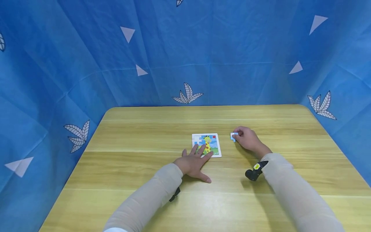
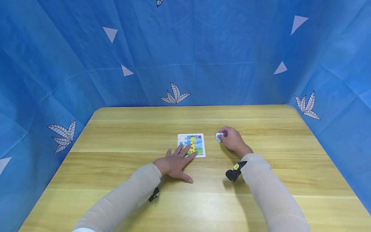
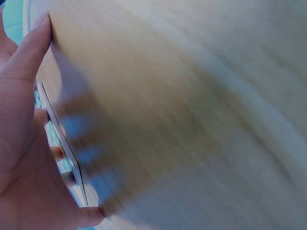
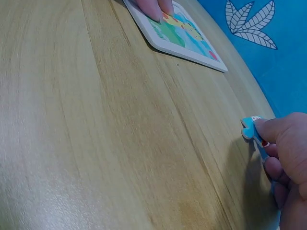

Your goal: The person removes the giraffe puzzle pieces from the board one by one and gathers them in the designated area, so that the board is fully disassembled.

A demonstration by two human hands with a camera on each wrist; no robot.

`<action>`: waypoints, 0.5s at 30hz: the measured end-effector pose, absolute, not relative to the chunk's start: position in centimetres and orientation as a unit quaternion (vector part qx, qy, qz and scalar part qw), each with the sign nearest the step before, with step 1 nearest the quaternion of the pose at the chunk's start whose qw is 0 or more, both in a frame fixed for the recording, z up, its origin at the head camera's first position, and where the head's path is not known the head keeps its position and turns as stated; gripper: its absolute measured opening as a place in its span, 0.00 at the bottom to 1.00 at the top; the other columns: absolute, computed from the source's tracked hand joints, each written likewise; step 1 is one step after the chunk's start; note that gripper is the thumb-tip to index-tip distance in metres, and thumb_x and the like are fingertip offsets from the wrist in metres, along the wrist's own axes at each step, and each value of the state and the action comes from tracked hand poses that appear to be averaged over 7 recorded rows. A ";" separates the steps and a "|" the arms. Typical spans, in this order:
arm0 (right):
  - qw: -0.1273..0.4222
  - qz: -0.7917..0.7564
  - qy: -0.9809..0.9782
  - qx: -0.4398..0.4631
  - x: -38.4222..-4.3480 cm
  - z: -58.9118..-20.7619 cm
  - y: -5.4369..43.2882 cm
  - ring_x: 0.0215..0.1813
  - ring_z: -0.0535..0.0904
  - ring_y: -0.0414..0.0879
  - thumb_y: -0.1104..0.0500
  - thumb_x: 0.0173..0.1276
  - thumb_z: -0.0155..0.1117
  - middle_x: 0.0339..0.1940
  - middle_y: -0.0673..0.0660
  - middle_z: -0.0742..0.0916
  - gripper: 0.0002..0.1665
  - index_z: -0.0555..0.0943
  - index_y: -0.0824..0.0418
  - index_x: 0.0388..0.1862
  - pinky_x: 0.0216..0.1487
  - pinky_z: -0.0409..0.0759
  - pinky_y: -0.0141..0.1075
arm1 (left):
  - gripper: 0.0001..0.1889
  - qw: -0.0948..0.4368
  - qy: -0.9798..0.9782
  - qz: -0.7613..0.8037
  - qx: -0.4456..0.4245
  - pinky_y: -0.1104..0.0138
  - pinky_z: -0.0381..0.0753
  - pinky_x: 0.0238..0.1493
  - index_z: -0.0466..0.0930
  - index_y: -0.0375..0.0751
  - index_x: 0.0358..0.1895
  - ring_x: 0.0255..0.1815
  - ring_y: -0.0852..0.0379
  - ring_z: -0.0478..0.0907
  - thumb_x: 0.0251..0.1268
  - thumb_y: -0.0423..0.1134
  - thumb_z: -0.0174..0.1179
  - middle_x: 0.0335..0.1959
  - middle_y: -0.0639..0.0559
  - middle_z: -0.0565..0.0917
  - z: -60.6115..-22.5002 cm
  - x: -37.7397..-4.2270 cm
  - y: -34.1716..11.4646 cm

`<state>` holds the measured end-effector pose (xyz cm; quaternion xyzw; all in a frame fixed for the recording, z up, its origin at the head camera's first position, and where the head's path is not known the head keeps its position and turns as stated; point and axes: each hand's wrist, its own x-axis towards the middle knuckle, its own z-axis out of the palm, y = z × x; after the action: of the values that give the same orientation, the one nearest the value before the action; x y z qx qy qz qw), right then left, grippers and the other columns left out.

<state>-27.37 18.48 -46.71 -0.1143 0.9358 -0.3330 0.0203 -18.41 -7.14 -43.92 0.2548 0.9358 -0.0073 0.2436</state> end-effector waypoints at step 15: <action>0.008 -0.327 0.937 -0.122 -27.2 -47.4 18.4 0.47 0.74 0.57 0.59 0.70 0.56 0.47 0.66 0.78 0.15 0.78 0.68 0.50 0.48 0.72 0.51 | 0.56 0.242 0.935 0.000 0.258 0.37 0.45 0.67 0.35 0.65 0.75 0.77 0.45 0.30 0.45 0.77 0.54 0.78 0.51 0.31 -44.1 -18.5 -7.2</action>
<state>-27.22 18.40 -47.37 -0.1223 0.9371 -0.3269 0.0080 -18.52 -7.22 -44.12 0.2579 0.9353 -0.0003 0.2423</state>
